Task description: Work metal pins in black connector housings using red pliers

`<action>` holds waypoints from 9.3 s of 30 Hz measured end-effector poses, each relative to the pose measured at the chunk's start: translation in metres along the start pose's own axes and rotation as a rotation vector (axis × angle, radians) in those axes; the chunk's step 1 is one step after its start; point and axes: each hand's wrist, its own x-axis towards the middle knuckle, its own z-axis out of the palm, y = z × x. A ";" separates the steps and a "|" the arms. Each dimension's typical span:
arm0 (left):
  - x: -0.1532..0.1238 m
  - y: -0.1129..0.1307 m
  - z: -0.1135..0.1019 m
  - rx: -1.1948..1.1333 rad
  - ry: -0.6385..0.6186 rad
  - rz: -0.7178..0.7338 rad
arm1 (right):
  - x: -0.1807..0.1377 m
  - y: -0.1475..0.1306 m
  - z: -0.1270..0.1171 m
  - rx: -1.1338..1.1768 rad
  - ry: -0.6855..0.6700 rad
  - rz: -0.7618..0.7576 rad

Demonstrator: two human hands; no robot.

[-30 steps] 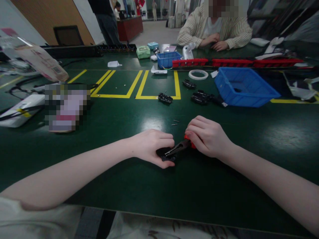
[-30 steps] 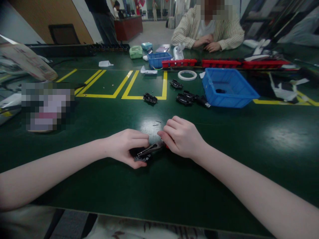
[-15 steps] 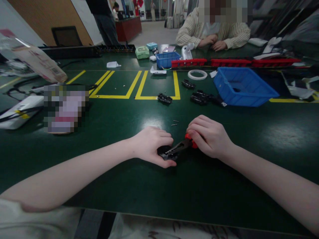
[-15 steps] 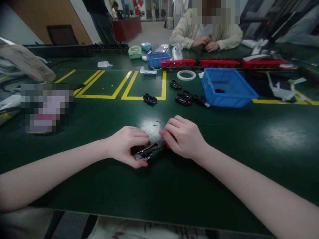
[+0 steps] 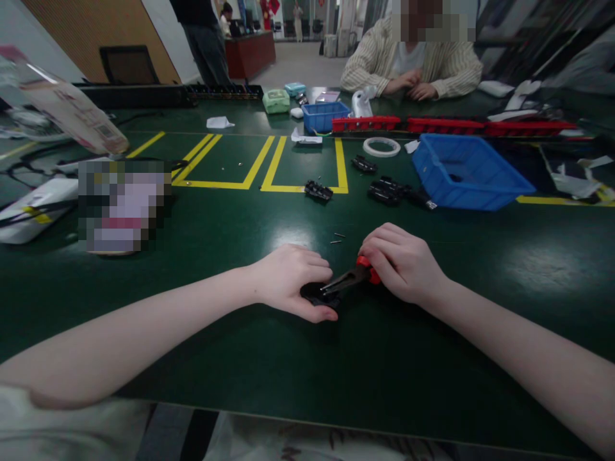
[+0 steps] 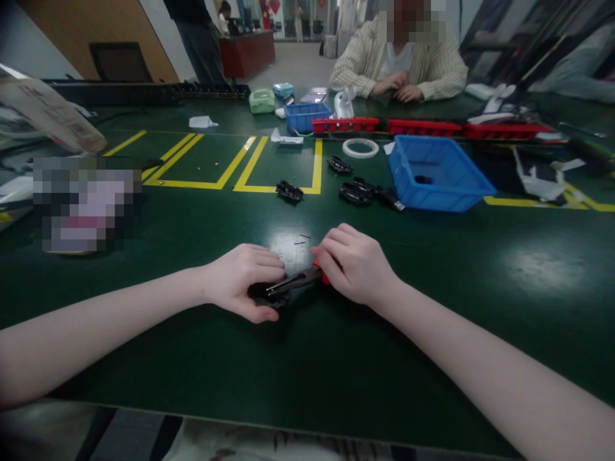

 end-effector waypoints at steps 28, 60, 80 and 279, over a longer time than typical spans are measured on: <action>-0.003 0.003 -0.002 -0.169 0.004 -0.016 | 0.002 -0.001 -0.001 0.016 -0.036 0.048; -0.007 -0.005 -0.007 -0.395 0.117 -0.075 | -0.003 0.030 -0.017 -0.163 -0.163 0.216; -0.004 -0.002 0.001 0.010 0.122 -0.093 | -0.034 0.031 -0.044 -0.321 0.048 -0.071; -0.004 -0.003 -0.004 -0.144 0.084 -0.336 | -0.037 0.002 -0.025 -0.228 -0.163 0.100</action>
